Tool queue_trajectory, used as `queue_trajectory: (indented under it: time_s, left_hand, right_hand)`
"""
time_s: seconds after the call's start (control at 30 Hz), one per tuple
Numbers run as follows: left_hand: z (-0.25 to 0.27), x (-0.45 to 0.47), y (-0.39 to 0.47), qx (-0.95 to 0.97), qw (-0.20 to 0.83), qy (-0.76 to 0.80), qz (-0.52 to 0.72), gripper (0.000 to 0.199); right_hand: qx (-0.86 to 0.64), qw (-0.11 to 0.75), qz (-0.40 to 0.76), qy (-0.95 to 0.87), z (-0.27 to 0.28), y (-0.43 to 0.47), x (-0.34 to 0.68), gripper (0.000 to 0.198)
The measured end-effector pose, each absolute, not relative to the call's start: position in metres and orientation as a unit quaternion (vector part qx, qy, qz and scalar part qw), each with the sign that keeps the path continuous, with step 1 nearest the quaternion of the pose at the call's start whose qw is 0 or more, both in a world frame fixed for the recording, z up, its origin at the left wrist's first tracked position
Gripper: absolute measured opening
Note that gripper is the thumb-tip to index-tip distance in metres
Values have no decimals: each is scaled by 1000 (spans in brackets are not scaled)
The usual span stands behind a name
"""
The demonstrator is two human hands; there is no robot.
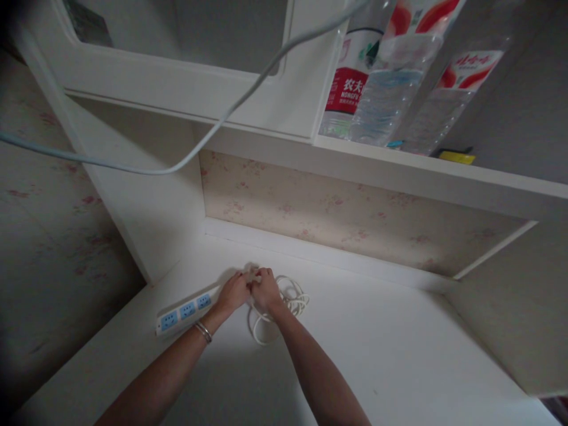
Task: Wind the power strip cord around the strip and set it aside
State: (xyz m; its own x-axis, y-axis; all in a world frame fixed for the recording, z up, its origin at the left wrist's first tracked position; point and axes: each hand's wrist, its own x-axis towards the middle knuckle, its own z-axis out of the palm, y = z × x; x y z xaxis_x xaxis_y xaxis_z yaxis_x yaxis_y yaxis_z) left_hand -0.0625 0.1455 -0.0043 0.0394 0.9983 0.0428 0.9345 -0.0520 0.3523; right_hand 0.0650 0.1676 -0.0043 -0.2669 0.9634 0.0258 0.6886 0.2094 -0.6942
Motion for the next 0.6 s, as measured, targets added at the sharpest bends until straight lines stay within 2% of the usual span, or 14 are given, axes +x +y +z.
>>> queue_trajectory:
  time_s: [0.13, 0.2, 0.33, 0.4, 0.5, 0.6]
  left_hand:
    - [-1, -64, 149, 712, 110, 680, 140, 31]
    - [1, -64, 150, 717, 113, 673, 140, 31]
    - [5, -64, 153, 729, 125, 657, 142, 29]
    - [7, -64, 153, 733, 130, 652, 144, 28]
    - [7, -65, 151, 745, 145, 635, 146, 28]
    - [5, -67, 149, 765, 169, 605, 145, 28]
  right_hand:
    - [-547, 156, 243, -786, -8, 155, 87, 21]
    - [-530, 141, 226, -805, -12, 151, 94, 30]
    - [-491, 152, 197, -835, -17, 148, 94, 60]
    - [-457, 172, 196, -850, -18, 150, 92, 63]
    - [-425, 197, 217, -856, -14, 156, 91, 46]
    - [-429, 180, 250, -849, -5, 161, 94, 25]
